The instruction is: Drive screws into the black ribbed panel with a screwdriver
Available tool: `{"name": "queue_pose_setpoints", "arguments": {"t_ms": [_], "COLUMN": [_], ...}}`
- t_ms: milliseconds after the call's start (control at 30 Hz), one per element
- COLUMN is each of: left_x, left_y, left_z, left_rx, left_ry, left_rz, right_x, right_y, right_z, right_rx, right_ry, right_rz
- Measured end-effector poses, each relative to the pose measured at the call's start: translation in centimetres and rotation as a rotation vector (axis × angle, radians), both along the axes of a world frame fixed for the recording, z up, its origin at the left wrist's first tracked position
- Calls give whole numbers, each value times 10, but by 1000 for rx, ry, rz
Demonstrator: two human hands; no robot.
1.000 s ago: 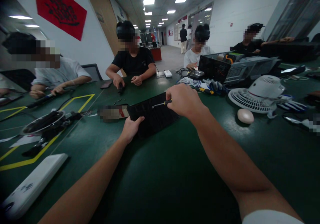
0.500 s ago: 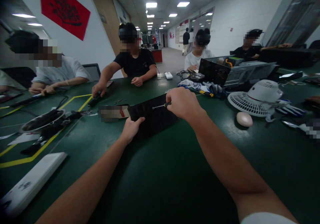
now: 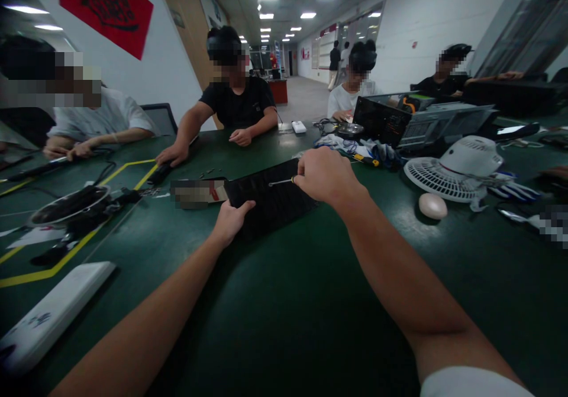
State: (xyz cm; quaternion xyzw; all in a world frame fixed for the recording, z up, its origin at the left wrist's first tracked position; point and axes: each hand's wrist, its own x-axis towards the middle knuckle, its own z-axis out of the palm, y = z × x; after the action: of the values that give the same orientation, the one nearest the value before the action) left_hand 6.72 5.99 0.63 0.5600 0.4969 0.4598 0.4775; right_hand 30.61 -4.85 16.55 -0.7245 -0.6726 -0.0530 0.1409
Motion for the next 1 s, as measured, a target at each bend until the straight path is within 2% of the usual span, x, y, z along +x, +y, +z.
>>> {"name": "queue_pose_setpoints", "arguments": {"t_ms": [333,1000], "left_x": [-1,2], "left_y": [-1,4], "left_z": [2,-7], "left_rx": [0,29], "left_ry": [17,-14], "left_rz": [-10,-21], "right_x": [-2,-1], "right_y": [-2,1], "right_z": [-1,-5], "right_rx": [-24,28], "right_ry": [-30,-45], "right_rz": [24,-18]}}
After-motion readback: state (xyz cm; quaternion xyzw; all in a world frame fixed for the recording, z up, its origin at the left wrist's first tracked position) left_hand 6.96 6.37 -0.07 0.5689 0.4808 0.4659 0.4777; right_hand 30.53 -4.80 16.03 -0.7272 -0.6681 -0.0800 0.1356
